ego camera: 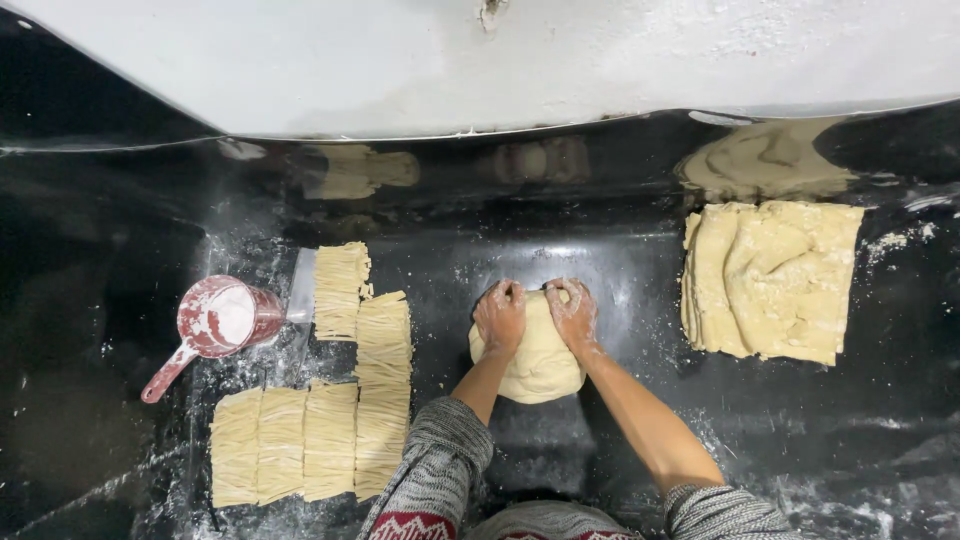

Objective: Kneading a ball of dough on a floured work surface using both hands

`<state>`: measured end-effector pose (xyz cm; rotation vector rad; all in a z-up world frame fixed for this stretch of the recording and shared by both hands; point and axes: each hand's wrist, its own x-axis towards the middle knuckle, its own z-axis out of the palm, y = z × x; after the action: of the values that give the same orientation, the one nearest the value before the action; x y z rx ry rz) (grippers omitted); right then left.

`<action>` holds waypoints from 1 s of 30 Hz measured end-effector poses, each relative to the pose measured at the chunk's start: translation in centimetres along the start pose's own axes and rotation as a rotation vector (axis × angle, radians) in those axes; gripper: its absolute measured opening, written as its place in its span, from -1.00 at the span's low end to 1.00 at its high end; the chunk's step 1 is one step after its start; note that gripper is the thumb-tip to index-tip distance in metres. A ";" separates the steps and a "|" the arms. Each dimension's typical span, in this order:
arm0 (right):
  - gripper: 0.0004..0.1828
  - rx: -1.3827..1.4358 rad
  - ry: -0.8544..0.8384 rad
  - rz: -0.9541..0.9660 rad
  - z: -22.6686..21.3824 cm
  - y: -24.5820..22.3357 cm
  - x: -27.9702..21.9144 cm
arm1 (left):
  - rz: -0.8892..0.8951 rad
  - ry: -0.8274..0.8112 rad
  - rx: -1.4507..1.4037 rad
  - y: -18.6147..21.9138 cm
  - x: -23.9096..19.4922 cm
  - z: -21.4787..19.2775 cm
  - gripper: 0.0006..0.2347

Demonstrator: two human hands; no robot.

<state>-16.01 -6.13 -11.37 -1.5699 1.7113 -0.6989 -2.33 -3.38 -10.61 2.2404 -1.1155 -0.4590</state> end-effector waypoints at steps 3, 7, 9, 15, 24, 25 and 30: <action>-0.80 -0.013 0.015 -0.006 0.9 1.2 0.8 | -0.022 -0.044 0.003 0.6 0.3 -0.6 -0.81; -0.77 -0.002 0.063 -0.063 1.0 1.7 0.6 | -0.025 -0.144 -0.028 1.0 0.4 -1.6 -0.78; -0.80 0.014 0.224 -0.352 1.1 2.3 0.3 | 0.028 -0.200 0.021 0.7 0.5 -1.5 -0.82; -0.87 0.118 0.285 -0.565 -1.0 1.8 -4.0 | 0.079 -0.528 0.145 -1.9 0.2 -1.4 -0.73; -0.57 0.104 0.102 -0.281 -6.5 4.9 -13.2 | 0.156 -0.746 -0.041 -2.4 -0.7 -6.2 -0.73; -0.57 0.101 0.105 -0.283 -6.8 4.1 -13.8 | 0.161 -0.746 -0.045 -2.2 -1.7 -6.9 -0.73; -0.55 0.044 -0.004 -0.031 -8.8 -0.2 -16.5 | 0.123 -0.891 -0.044 1.5 -6.8 -13.8 -0.58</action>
<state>-22.49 9.62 -3.59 -1.5692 1.6610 -0.7431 0.16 6.20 1.28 1.9143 -1.6144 -1.4945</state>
